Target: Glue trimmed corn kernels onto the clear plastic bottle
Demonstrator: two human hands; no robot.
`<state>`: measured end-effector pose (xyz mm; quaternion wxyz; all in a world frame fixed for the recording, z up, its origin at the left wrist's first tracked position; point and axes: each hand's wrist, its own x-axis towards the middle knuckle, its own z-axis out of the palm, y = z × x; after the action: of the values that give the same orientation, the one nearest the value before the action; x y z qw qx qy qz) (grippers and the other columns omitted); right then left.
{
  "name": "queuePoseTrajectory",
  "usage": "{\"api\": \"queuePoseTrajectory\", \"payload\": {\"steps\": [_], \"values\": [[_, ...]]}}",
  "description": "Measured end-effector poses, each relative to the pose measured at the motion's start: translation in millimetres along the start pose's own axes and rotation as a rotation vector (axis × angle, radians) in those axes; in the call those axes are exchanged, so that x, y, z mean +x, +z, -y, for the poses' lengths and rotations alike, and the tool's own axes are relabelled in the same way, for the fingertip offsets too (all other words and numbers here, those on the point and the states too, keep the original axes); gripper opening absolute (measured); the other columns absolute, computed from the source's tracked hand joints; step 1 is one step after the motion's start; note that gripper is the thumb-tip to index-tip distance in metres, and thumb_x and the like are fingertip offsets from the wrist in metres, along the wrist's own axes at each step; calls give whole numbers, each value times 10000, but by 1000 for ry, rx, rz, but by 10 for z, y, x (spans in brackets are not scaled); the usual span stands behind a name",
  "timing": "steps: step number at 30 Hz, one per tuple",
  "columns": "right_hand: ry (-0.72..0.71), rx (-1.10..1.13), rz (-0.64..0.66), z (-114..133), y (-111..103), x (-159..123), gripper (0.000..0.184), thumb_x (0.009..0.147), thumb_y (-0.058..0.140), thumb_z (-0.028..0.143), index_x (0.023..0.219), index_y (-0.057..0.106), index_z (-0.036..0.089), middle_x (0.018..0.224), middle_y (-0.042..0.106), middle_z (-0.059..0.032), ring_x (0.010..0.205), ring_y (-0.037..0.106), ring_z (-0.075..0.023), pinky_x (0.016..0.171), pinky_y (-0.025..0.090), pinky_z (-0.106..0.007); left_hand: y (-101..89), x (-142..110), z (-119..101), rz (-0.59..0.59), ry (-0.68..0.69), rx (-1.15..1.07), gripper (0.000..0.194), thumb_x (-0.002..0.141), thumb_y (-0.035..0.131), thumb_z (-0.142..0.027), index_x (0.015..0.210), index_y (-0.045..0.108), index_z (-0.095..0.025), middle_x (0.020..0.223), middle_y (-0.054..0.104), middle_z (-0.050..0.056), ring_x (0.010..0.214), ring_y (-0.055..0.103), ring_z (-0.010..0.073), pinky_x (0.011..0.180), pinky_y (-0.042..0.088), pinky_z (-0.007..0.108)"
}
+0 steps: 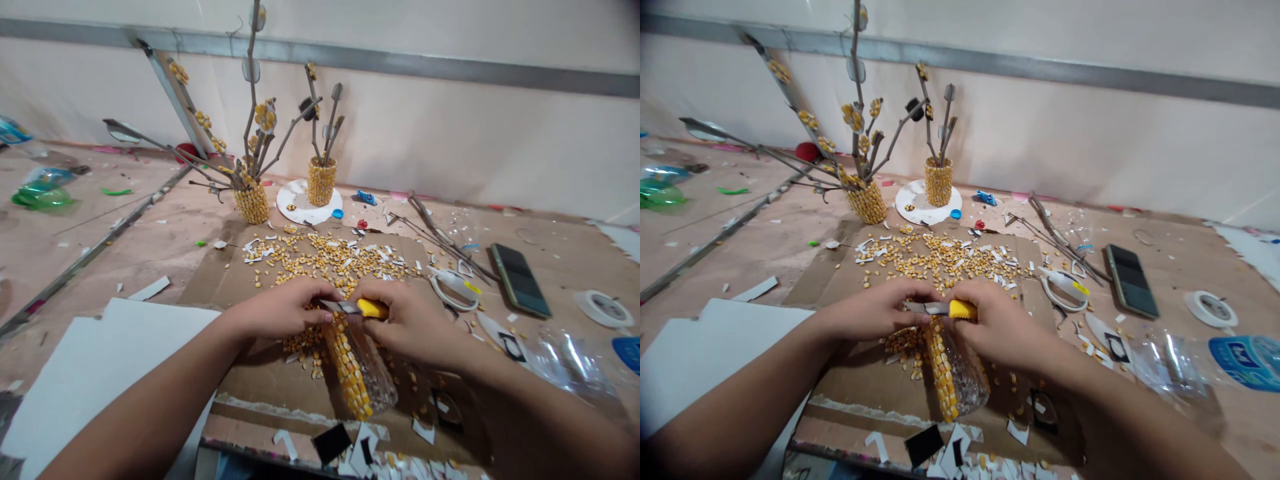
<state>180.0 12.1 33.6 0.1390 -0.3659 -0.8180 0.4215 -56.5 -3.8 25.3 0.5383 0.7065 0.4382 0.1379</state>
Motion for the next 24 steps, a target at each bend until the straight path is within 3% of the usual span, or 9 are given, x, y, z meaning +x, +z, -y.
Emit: {"api": "queuePoseTrajectory", "payload": {"steps": [4, 17, 24], "values": [[36, -33, -4, 16, 20, 17, 57, 901, 698, 219, 850, 683, 199, 801, 654, -6, 773, 578, -168, 710, 392, -284, 9, 0, 5, 7, -23, -22, 200, 965, 643, -267, 1129, 733, -196, 1186, 765, 71, 1120, 683, 254, 991, 505, 382], [74, 62, -31, -32, 59, 42, 76, 911, 670, 272, 961, 682, 217, 940, 725, -37, 873, 630, -203, 773, 451, -314, 32, 20, -3, 3, 18, -87, 175, 934, 654, -242, 1062, 748, -170, 1095, 791, 75, 983, 706, 242, 903, 542, 365], [131, -3, -164, -144, 12, 128, 166, 950, 594, 367, 964, 668, 218, 946, 718, -45, 853, 629, -213, 763, 452, -332, -24, -2, 52, -14, -9, -47, 271, 901, 671, -152, 1160, 744, -179, 1164, 782, 83, 1093, 704, 229, 1022, 527, 404]]}}
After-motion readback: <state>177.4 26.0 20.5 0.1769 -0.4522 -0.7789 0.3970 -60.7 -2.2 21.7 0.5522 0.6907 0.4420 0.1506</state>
